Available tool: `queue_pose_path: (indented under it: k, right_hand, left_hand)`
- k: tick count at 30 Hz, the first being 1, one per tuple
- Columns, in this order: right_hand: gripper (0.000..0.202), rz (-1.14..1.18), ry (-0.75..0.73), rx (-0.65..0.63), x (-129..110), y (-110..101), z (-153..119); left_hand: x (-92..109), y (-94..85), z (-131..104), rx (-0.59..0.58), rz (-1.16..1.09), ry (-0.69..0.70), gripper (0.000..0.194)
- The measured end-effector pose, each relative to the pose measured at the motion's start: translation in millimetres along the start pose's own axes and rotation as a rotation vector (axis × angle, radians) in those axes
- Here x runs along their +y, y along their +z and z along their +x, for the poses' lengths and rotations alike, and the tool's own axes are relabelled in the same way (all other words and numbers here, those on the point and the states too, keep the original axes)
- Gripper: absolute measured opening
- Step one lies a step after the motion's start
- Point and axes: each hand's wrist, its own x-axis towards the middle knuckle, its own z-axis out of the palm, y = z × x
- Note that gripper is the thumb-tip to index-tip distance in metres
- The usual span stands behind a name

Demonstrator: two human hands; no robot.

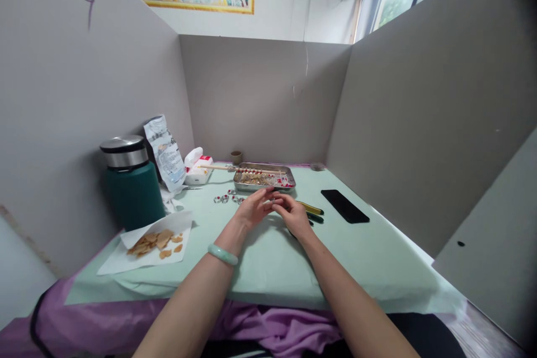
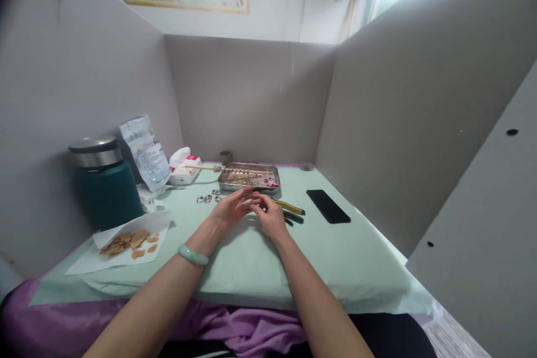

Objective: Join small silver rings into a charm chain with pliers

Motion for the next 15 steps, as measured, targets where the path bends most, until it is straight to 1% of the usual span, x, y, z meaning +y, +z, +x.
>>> queue_pose_path:
  k: [3, 9, 12, 15]
  right_hand:
    - [0.032, 0.053, 0.039, -0.014, -1.7, 0.0, 0.0]
    - [0.031, 0.067, 0.061, -0.035, -8.1, 0.2, -0.5]
    - [0.033, 0.062, 0.054, -0.048, -7.9, 0.5, -0.5]
    - [0.028, 0.110, 0.052, -0.039, -5.2, 0.3, 0.3]
  left_hand:
    - [2.0, 1.6, -1.6, -0.038, -0.016, -0.014, 0.031]
    - [4.0, 5.2, -3.3, -0.048, -0.011, -0.023, 0.043]
    - [4.3, 7.0, -4.1, -0.059, 0.000, -0.011, 0.046]
    - [4.9, 8.8, -5.0, -0.055, 0.019, -0.007, 0.047]
